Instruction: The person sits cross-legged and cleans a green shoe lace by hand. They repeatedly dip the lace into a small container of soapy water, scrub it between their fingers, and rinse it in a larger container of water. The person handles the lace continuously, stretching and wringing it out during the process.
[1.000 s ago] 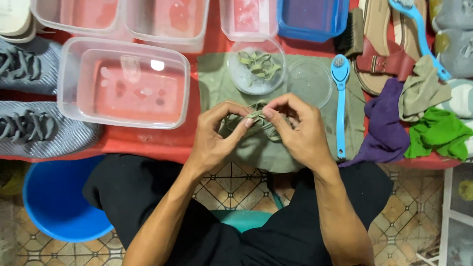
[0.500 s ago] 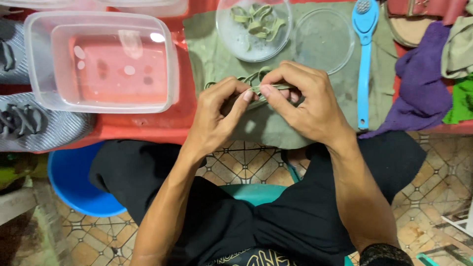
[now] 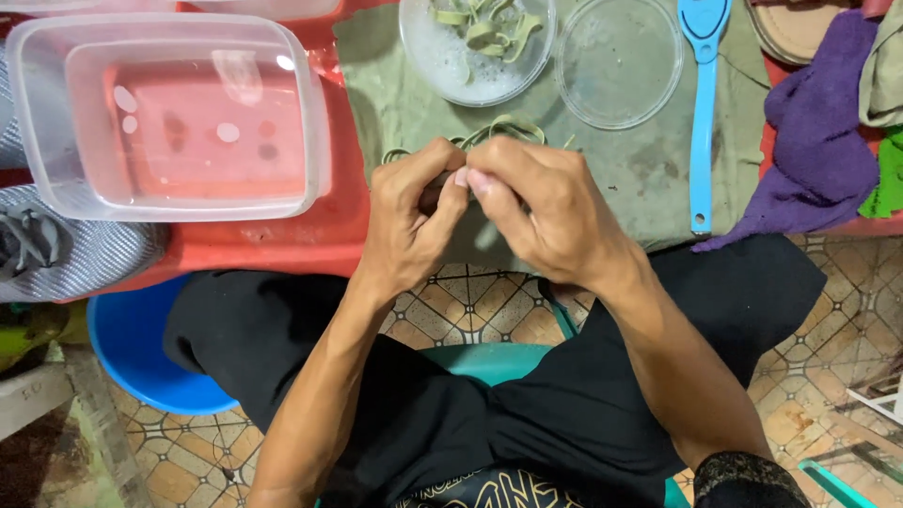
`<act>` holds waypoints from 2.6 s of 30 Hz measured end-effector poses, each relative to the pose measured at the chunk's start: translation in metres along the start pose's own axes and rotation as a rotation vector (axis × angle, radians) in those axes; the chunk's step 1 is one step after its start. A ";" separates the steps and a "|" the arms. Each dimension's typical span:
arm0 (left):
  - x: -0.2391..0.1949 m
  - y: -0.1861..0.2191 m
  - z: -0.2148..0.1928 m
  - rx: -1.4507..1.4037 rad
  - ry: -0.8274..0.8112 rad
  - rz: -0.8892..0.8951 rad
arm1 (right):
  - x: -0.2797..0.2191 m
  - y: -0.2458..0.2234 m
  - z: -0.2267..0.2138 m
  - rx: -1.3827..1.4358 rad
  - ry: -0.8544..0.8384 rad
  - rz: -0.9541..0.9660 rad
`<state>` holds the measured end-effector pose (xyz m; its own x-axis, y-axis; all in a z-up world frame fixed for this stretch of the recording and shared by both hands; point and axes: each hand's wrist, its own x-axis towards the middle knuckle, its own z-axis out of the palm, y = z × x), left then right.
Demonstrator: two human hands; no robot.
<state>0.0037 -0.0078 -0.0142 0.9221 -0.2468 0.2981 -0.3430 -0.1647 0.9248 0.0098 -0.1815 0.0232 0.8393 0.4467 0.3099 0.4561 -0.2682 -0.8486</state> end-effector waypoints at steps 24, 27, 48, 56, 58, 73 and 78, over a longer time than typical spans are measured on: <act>0.001 -0.007 -0.005 -0.078 0.046 -0.039 | 0.007 0.010 0.002 -0.118 0.029 -0.094; -0.001 -0.012 -0.001 -0.079 0.054 -0.045 | 0.004 0.009 0.014 0.068 0.066 -0.083; -0.008 -0.015 -0.001 -0.144 0.087 -0.053 | 0.005 0.001 0.026 0.211 0.147 -0.075; -0.009 -0.010 0.001 -0.148 0.133 -0.064 | 0.002 0.012 0.031 0.156 0.156 -0.048; -0.011 -0.011 0.000 -0.147 0.147 -0.061 | 0.002 0.012 0.033 0.163 0.160 -0.053; -0.012 -0.003 0.000 -0.156 0.199 -0.068 | 0.000 0.018 0.045 0.110 0.191 -0.053; -0.013 -0.003 0.001 -0.156 0.191 -0.077 | -0.004 0.013 0.042 0.055 0.193 -0.017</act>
<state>-0.0078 -0.0051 -0.0213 0.9666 -0.0521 0.2510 -0.2525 -0.0235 0.9673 0.0003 -0.1508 -0.0073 0.8752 0.2773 0.3963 0.4582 -0.2127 -0.8630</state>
